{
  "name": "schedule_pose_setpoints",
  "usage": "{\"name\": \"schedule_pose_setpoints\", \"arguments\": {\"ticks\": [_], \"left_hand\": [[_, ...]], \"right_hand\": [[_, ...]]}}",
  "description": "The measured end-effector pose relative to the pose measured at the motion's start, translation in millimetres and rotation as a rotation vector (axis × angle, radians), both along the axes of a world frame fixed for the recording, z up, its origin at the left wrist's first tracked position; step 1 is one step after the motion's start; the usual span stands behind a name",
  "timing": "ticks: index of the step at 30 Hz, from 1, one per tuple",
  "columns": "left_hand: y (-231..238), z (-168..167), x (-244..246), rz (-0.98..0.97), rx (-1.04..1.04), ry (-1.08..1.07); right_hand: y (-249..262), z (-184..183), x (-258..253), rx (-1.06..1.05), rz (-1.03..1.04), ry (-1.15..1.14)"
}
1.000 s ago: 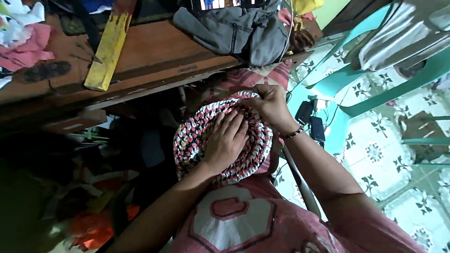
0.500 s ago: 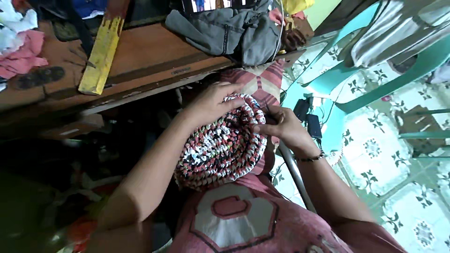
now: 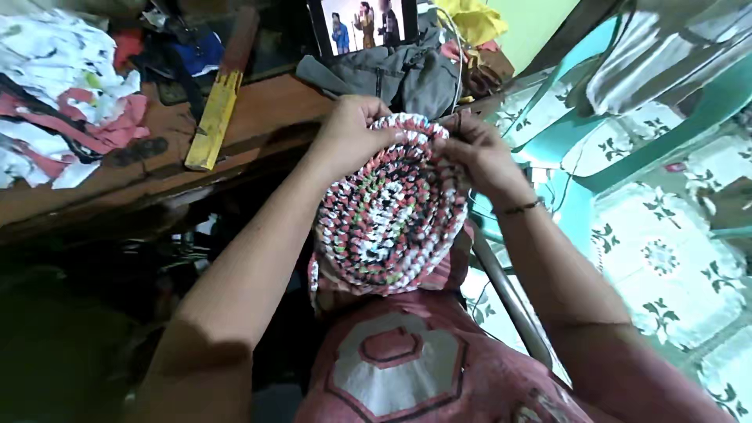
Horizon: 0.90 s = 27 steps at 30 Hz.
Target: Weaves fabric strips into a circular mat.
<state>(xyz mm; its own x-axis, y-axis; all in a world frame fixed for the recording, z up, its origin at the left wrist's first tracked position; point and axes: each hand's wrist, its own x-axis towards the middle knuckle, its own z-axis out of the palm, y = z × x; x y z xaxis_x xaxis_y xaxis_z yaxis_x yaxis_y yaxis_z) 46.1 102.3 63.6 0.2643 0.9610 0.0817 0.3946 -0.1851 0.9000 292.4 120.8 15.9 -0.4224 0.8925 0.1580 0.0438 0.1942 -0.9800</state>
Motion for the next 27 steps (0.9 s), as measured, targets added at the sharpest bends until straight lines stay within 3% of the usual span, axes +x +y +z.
{"name": "schedule_pose_setpoints", "arguments": {"ticks": [4,7,13,18,22,27], "left_hand": [[-28,2,16,0.188,0.001,-0.386],[-68,-10,29,0.269,-0.023,-0.572],[-112,-58,25,0.309,-0.101,-0.561],[-102,-54,19,0.354,0.063,-0.384],[-101,-53,22,0.360,0.042,-0.484],[-103,-55,23,0.342,0.065,-0.533]], "right_hand": [[34,65,9,0.063,0.268,-0.173],[36,89,5,0.061,0.483,-0.264],[29,29,-15,-0.152,0.610,-0.314],[35,19,-26,-0.225,0.706,-0.107],[47,11,-19,-0.305,0.807,0.022],[63,-3,-4,-0.259,0.808,-0.025]]}}
